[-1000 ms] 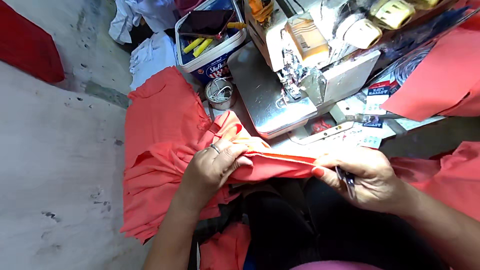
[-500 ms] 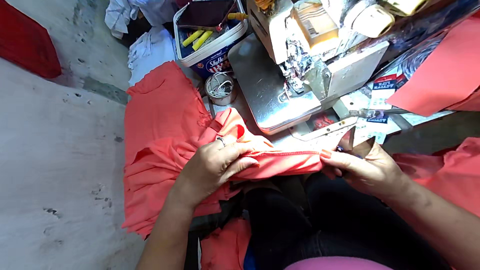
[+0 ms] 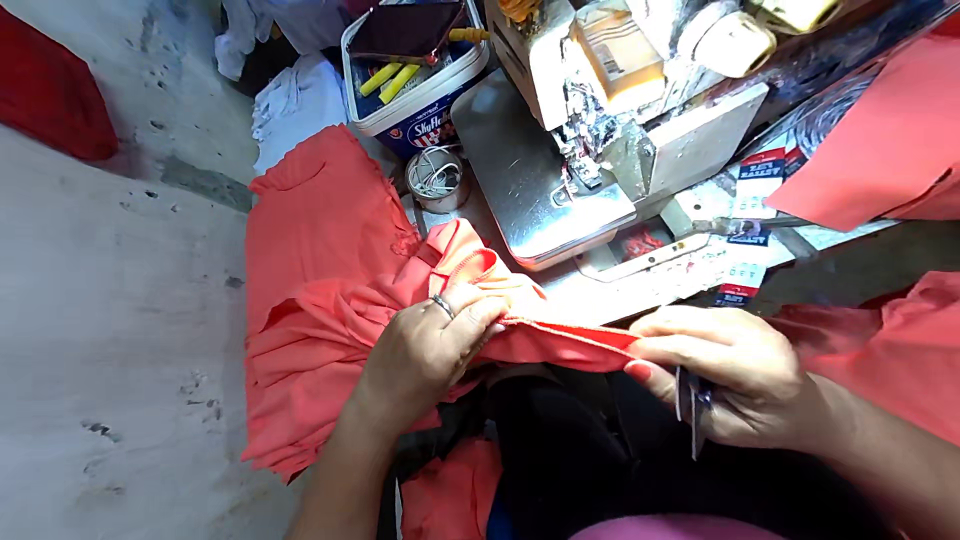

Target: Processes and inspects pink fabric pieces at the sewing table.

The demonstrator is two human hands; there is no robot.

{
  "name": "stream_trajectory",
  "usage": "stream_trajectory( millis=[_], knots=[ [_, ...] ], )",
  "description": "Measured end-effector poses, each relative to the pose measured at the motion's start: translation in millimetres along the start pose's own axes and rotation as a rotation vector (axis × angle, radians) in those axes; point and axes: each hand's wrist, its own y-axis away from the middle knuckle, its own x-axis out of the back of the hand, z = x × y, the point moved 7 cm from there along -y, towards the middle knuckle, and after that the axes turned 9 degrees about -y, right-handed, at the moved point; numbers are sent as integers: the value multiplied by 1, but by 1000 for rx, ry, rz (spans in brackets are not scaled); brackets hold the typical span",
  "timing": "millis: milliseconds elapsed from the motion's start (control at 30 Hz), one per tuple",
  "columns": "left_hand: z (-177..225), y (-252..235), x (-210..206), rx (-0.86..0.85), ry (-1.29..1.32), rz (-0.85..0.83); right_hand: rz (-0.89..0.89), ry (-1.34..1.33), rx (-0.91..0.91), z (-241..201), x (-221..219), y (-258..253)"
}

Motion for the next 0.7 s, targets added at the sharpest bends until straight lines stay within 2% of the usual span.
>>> stream_trajectory(
  millis=[300,433,567,600,700],
  knots=[
    [14,10,11,-100,-200,236,-6,210,106,-14,-4,8],
    [8,9,5,-39,-118,147,-14,211,101,-11,-5,7],
    [5,-11,8,164,84,-56,-41,192,71,-6,-4,0],
    [3,-14,9,193,146,-63,-39,175,62,-5,-3,-3],
    [-12,-9,2,143,233,-19,1,87,25,-1,3,-11]
  ],
)
